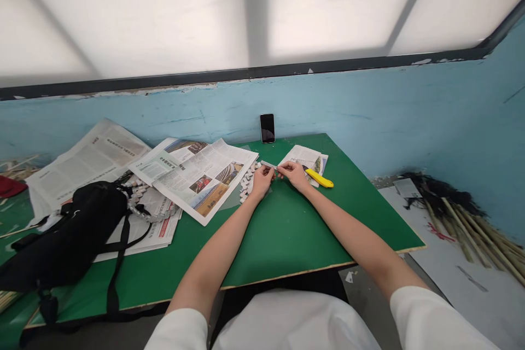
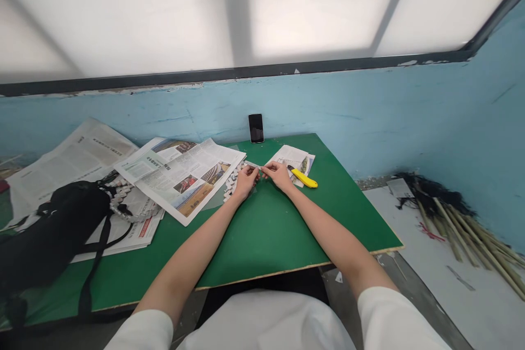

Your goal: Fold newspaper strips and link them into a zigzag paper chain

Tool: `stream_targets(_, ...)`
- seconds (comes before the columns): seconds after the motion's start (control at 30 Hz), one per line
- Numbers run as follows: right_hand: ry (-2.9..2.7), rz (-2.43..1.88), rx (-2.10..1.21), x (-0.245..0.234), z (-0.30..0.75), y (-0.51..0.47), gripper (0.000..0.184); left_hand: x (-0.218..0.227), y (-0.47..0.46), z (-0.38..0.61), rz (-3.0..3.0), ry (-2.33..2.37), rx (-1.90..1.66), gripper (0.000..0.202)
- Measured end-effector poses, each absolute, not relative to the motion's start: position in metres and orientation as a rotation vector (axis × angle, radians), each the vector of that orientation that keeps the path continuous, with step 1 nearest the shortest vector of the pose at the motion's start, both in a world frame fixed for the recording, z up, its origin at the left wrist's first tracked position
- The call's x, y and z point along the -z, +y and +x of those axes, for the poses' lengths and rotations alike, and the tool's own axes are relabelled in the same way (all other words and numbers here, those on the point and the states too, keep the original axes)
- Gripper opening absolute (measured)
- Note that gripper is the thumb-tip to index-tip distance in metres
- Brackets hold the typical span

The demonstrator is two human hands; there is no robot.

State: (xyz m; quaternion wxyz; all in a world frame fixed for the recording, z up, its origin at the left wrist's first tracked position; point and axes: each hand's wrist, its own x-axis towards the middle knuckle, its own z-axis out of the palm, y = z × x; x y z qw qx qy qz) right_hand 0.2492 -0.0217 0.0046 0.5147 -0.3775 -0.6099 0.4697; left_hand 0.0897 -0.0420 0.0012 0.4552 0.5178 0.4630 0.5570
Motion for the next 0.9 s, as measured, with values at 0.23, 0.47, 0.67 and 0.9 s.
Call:
stream_targets(0.23,-1.496,-0.903,-1.142,-0.0064,0.2477,-0.024,0.04,0.0,-0.0422,0.0912,1.27,1.156,-1.391,0.029)
stream_targets(0.47,-1.502,-0.891,-1.153,-0.005,0.2474,-0.0248,0.042,0.0064,-0.0365,0.0898,1.393,1.133,-1.357,0.041)
stream_targets(0.67,-1.498,-0.858,-1.175,-0.0066,0.2448,-0.0253,0.041,0.0064,-0.0361,0.0878,1.365,1.106,-1.362,0.043)
stream_targets(0.9,-1.606,-0.836,-1.206,-0.0084,0.2461,-0.0258,0.047,0.0052,-0.0377,0.0873,1.375,1.087,-1.374,0.043)
